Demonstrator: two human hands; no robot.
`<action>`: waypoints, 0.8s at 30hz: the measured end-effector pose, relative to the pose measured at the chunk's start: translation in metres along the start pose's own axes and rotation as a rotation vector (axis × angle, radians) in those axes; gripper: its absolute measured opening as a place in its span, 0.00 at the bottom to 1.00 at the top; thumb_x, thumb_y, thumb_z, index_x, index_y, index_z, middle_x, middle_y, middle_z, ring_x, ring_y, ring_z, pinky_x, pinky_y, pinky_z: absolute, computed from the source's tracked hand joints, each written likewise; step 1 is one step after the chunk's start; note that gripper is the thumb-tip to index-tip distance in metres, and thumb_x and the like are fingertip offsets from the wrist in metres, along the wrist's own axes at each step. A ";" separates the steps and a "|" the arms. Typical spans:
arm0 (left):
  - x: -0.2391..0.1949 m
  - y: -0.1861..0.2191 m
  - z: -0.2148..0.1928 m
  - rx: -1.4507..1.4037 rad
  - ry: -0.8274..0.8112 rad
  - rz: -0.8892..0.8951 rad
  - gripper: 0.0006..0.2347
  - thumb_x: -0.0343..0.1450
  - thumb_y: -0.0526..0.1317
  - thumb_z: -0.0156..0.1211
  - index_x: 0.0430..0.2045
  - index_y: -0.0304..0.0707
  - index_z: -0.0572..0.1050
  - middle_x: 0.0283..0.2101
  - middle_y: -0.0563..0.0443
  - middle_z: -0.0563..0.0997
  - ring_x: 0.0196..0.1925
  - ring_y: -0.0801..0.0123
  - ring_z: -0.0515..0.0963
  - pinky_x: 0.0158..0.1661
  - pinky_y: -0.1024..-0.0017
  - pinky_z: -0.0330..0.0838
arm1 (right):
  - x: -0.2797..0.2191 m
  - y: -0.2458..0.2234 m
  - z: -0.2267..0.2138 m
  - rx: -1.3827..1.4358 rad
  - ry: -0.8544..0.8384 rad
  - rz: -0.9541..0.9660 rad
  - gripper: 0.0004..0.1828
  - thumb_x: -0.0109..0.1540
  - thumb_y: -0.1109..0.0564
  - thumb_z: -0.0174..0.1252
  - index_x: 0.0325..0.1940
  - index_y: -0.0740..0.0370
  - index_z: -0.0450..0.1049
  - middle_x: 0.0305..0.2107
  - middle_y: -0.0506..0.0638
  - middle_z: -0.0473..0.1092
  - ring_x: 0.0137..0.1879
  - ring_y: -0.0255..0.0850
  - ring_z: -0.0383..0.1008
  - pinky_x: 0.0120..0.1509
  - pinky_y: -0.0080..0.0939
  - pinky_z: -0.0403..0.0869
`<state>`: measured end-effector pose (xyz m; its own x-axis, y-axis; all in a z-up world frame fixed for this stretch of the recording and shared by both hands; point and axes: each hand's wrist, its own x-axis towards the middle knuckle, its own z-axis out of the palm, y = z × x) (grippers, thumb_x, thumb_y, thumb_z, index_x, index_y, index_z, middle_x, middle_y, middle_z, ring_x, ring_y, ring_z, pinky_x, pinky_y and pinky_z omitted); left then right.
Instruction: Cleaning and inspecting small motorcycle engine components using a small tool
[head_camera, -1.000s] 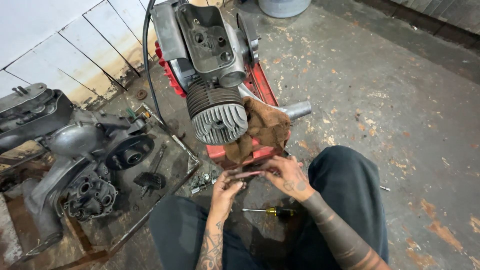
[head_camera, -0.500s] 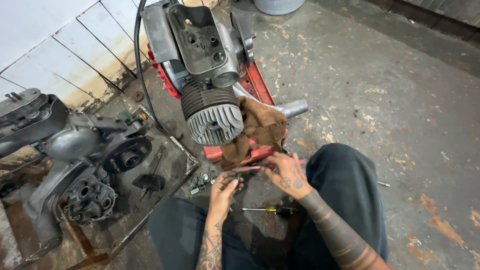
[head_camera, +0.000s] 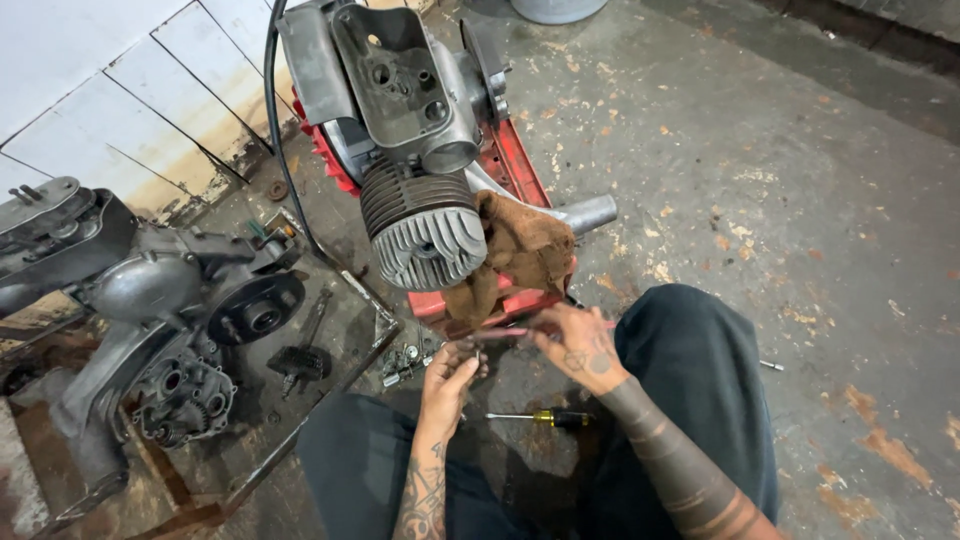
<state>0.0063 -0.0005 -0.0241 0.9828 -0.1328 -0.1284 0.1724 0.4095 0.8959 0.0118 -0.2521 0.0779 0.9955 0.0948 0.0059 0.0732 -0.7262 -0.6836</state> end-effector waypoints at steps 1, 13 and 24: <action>-0.001 -0.001 -0.001 0.001 0.001 -0.002 0.11 0.70 0.32 0.63 0.45 0.33 0.75 0.36 0.40 0.84 0.34 0.63 0.86 0.39 0.71 0.81 | 0.000 -0.001 -0.001 0.002 -0.001 0.002 0.08 0.59 0.45 0.60 0.40 0.42 0.80 0.34 0.45 0.78 0.48 0.47 0.80 0.58 0.54 0.66; -0.003 0.007 0.006 0.037 0.000 0.067 0.12 0.68 0.30 0.66 0.46 0.30 0.78 0.35 0.38 0.84 0.34 0.63 0.85 0.39 0.69 0.81 | 0.001 0.007 0.006 0.117 -0.070 0.016 0.10 0.60 0.44 0.60 0.41 0.44 0.82 0.36 0.46 0.80 0.50 0.52 0.80 0.67 0.70 0.64; 0.001 -0.006 -0.008 0.128 0.019 0.086 0.10 0.66 0.31 0.68 0.39 0.30 0.79 0.34 0.38 0.85 0.35 0.62 0.84 0.36 0.69 0.79 | 0.000 0.002 -0.001 0.078 -0.019 -0.098 0.12 0.58 0.45 0.57 0.42 0.45 0.80 0.36 0.48 0.77 0.52 0.53 0.78 0.66 0.64 0.63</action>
<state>0.0064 0.0045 -0.0334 0.9948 -0.0850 -0.0559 0.0791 0.2999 0.9507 0.0119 -0.2539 0.0770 0.9824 0.1760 0.0622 0.1644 -0.6580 -0.7348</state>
